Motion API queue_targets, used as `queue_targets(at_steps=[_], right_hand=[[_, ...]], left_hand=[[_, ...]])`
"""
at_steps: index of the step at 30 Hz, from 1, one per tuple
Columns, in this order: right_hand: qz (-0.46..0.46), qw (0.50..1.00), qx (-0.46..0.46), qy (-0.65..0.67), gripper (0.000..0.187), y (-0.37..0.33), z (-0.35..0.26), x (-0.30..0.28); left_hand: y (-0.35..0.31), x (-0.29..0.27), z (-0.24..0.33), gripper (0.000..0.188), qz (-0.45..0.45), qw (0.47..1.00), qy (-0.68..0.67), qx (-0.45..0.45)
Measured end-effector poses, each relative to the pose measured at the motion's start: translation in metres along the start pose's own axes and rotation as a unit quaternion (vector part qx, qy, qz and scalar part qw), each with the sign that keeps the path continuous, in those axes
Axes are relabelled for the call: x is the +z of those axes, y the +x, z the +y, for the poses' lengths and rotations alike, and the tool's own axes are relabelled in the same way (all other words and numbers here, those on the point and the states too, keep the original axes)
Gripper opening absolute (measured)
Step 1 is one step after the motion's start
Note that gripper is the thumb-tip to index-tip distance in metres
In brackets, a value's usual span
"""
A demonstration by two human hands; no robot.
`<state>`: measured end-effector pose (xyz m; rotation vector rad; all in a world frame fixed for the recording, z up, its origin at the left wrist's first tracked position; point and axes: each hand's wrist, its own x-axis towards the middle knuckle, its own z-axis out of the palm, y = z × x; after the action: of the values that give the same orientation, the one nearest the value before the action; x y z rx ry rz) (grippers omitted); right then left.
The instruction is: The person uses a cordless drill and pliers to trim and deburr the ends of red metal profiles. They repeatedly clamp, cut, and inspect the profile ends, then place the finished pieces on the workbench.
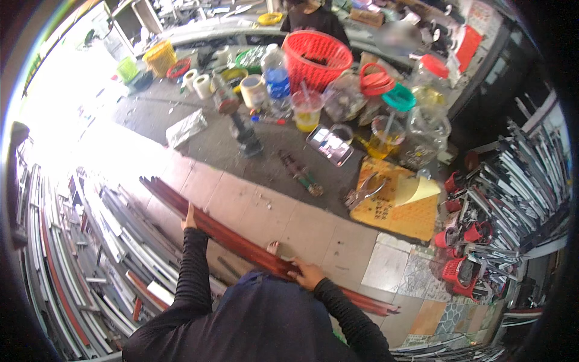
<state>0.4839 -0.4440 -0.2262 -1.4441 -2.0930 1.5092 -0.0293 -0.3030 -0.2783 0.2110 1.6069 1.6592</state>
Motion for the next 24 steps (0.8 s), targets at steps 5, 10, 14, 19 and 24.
queue_targets(at_steps=[5,10,14,19,24], right_hand=[[-0.035,0.997,-0.036,0.05,0.052,0.015,-0.004,-0.006],[-0.024,0.991,-0.071,0.112,0.045,0.028,-0.011,0.006],[-0.029,0.988,-0.079,0.128,0.04,0.04,-0.021,0.01],[-0.031,0.987,-0.064,0.143,0.038,0.059,-0.042,0.005],[-0.022,0.988,-0.049,0.146,0.04,0.121,-0.077,0.011]], left_hand=[[0.03,-0.003,-0.018,0.081,-0.06,0.988,-0.12,-0.073],[0.025,-0.015,-0.007,0.082,-0.093,0.986,-0.115,-0.082],[-0.01,-0.011,0.025,0.095,-0.06,0.983,-0.165,-0.057],[-0.01,0.005,0.038,0.094,-0.07,0.977,-0.191,-0.057],[0.065,0.017,0.042,0.087,-0.083,0.984,-0.147,-0.062]])
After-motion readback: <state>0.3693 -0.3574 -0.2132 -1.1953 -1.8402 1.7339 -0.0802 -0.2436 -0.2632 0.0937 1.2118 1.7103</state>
